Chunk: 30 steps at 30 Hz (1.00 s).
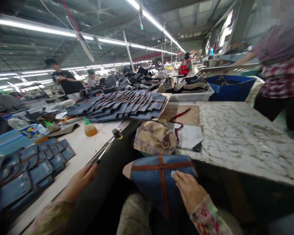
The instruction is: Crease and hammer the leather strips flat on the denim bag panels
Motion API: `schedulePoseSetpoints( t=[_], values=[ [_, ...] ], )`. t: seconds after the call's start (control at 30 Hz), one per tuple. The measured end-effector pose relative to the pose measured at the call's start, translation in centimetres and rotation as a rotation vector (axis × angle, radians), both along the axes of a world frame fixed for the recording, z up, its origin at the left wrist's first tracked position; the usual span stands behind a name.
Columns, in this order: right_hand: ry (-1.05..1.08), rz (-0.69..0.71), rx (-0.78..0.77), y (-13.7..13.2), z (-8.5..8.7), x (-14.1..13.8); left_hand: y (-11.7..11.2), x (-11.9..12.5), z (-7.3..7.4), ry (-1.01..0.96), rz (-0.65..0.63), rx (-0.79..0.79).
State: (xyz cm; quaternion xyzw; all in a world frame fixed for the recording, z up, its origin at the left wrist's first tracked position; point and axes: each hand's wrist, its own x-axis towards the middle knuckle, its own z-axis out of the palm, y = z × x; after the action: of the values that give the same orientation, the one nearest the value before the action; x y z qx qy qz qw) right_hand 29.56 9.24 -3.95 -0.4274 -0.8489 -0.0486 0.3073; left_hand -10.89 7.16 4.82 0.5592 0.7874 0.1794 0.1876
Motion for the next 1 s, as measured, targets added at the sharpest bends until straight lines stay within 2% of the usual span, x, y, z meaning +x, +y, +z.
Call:
schedulePoseSetpoints(
  t=[0.07, 0.13, 0.27, 0.37, 0.47, 0.53, 0.7, 0.87, 1.0],
  values=[
    [0.003, -0.019, -0.013, -0.2, 0.1, 0.2, -1.8, 3.2, -0.8, -0.288, -0.106, -0.046],
    [-0.001, -0.027, -0.034, -0.4, 0.1, 0.3, -3.4, 6.0, -1.5, -0.439, -0.187, -0.103],
    [0.012, -0.022, -0.064, -0.6, 0.2, 0.2, -4.8, 9.8, -1.5, -0.534, -0.272, -0.09],
    [0.034, -0.038, -0.1, -0.7, 0.4, 0.1, -4.5, 11.4, -1.0, -0.445, -0.345, -0.056],
    [0.052, -0.031, -0.101, -0.8, 0.5, 0.0, -4.0, 12.1, -0.8, -0.287, -0.409, -0.142],
    [0.06, -0.037, -0.094, -0.8, 0.6, -0.1, -3.8, 12.3, -0.7, -0.275, -0.424, -0.173],
    [0.049, -0.041, -0.113, -0.9, 0.6, -0.1, -4.4, 12.0, -0.6, -0.33, -0.4, -0.085],
    [0.051, -0.07, -0.118, -0.8, 0.6, -0.2, -4.8, 11.8, -0.9, -0.242, -0.44, -0.185],
    [0.046, -0.068, -0.113, -1.0, 0.7, -0.1, -4.6, 11.9, -0.5, -0.235, -0.417, -0.088]
  ],
)
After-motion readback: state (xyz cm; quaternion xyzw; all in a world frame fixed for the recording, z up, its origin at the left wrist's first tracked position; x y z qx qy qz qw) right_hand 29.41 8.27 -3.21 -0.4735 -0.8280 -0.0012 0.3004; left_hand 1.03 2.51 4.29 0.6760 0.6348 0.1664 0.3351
